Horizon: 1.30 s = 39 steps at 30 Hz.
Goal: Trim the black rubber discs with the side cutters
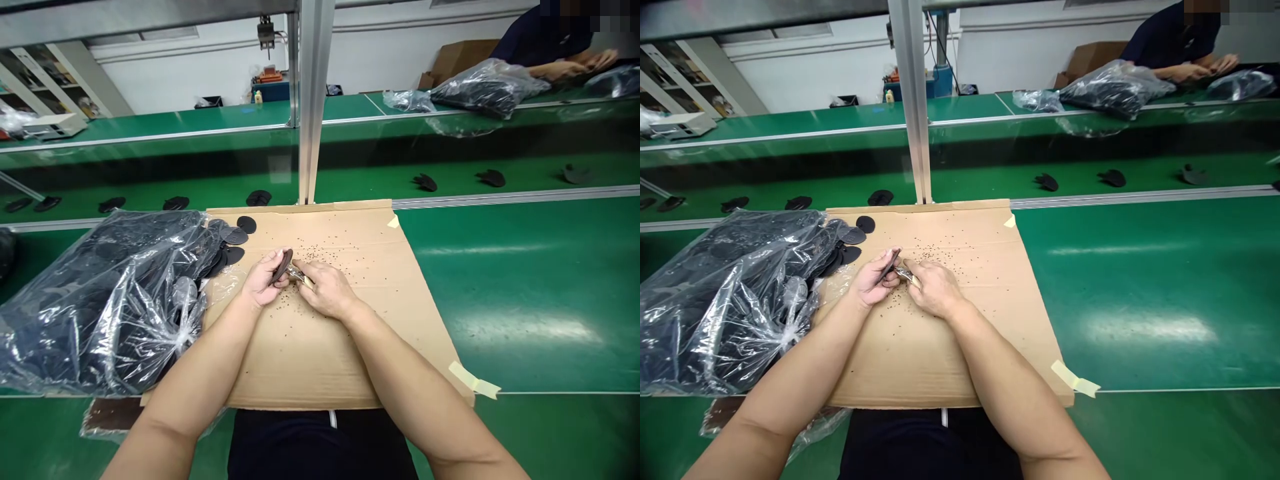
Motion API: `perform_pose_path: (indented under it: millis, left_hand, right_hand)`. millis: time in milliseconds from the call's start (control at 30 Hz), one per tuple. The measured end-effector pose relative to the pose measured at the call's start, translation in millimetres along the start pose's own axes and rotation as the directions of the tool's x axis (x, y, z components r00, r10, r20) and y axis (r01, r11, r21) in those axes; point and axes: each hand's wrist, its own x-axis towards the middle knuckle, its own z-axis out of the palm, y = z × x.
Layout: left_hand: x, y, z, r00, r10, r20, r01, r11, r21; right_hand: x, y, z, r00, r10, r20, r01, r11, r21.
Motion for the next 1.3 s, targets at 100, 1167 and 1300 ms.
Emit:
perform_pose_path:
  millis: [100, 1167, 1300]
  left_hand:
    - [0, -1, 0, 1.0, 0.008, 0.002, -0.008, 1.0, 0.018]
    - [12, -3, -2, 0.993, 0.117, -0.031, -0.12, 0.987, -0.108]
    - [20, -6, -7, 0.983, 0.181, -0.033, -0.183, 0.974, -0.135]
  right_hand:
    - [0, -2, -2, 1.0, -0.002, 0.021, 0.002, 1.0, -0.021]
    - [5, 30, 7, 0.87, 0.446, -0.209, -0.071, 0.533, 0.843]
    - [16, 34, -17, 0.909, 0.415, -0.05, -0.045, 0.216, 0.975]
